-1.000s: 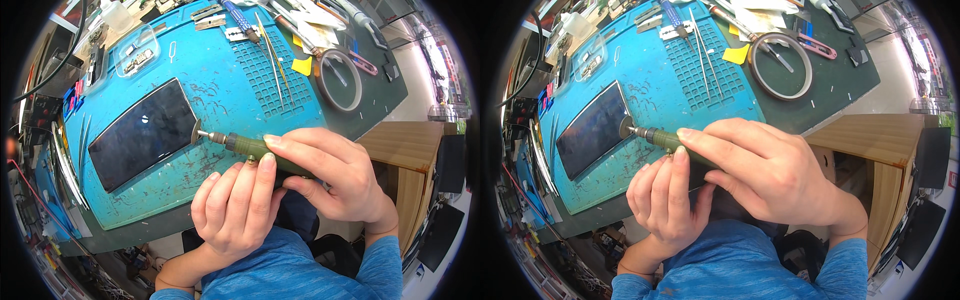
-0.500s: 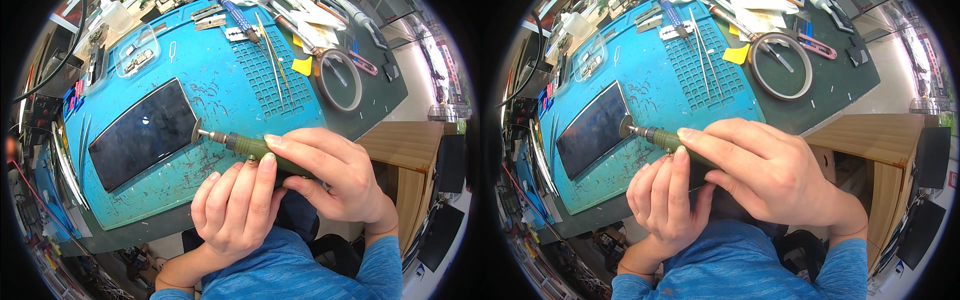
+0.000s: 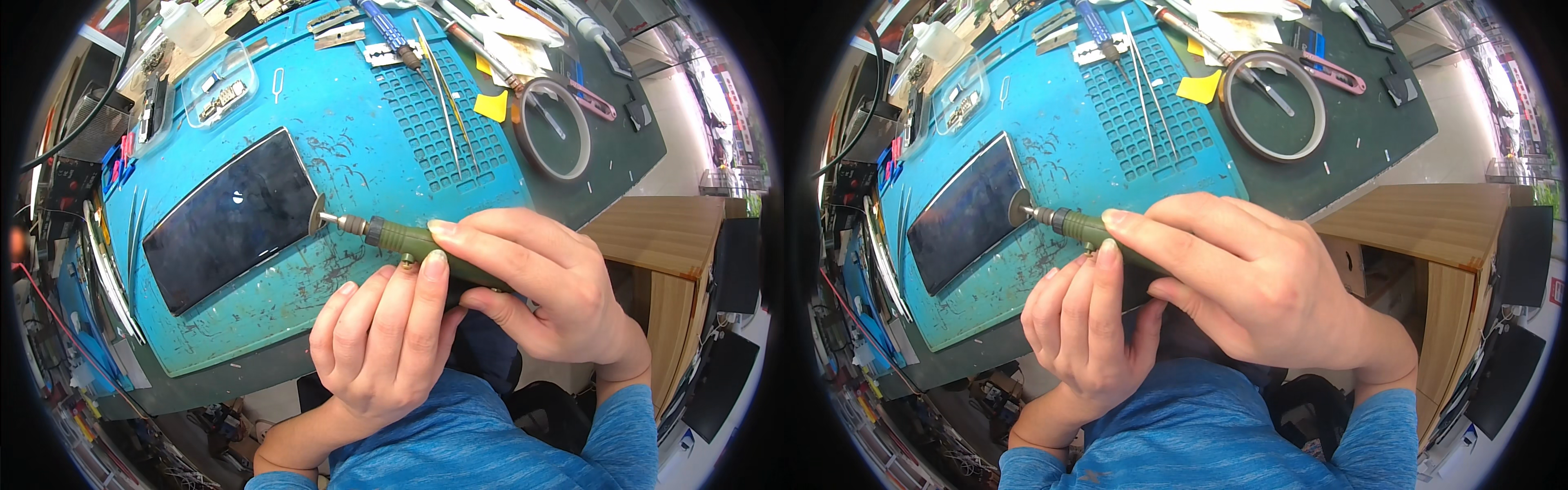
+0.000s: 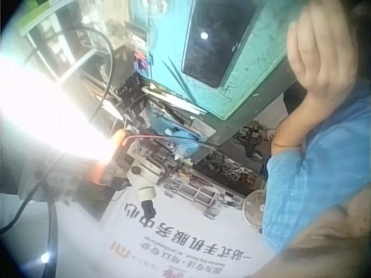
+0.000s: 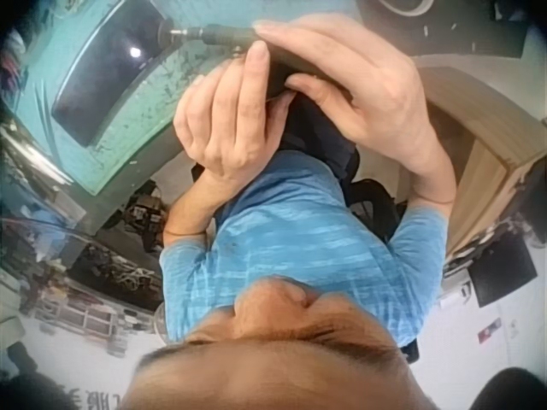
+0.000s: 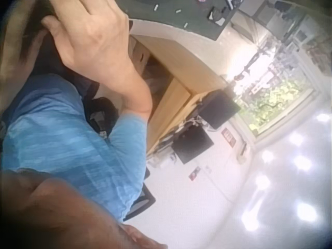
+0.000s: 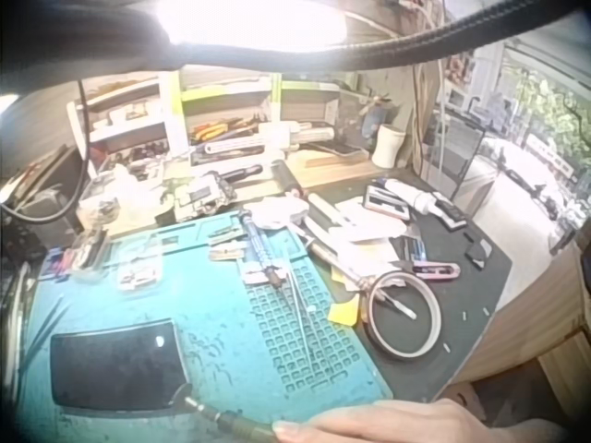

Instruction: The person disassembles a smartphone, removes the battery, applies adhesive tape, and uses a rotary tool to grind the phone's edge. The person handles the phone, battery, tape, and rotary tool throughout the process.

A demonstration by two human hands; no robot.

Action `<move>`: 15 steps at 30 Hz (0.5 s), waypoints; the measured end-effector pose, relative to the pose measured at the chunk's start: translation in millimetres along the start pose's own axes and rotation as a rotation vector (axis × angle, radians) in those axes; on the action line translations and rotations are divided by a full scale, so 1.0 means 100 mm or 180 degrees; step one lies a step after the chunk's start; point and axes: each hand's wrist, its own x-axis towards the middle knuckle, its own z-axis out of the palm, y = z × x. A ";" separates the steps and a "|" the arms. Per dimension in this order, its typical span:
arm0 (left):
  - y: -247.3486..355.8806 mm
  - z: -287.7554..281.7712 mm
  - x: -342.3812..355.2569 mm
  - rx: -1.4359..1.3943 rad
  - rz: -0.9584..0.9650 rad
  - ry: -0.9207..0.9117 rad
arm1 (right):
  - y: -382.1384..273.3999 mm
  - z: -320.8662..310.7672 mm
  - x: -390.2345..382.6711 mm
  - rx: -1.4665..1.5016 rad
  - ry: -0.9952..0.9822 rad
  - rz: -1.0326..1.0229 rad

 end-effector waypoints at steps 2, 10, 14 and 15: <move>0.00 0.00 0.00 -0.0005 0.0005 -0.0001 | 0.00 0.00 0.00 -0.0004 0.0005 -0.0001; 0.00 0.00 0.01 0.0001 0.0003 0.0016 | -0.01 0.00 0.00 0.0000 0.0017 -0.0003; 0.01 0.01 0.00 0.0018 0.0014 0.0027 | 0.01 0.00 -0.01 0.0002 0.0026 -0.0030; 0.00 0.01 0.00 0.0021 0.0018 0.0025 | 0.01 0.00 -0.01 0.0013 0.0029 -0.0027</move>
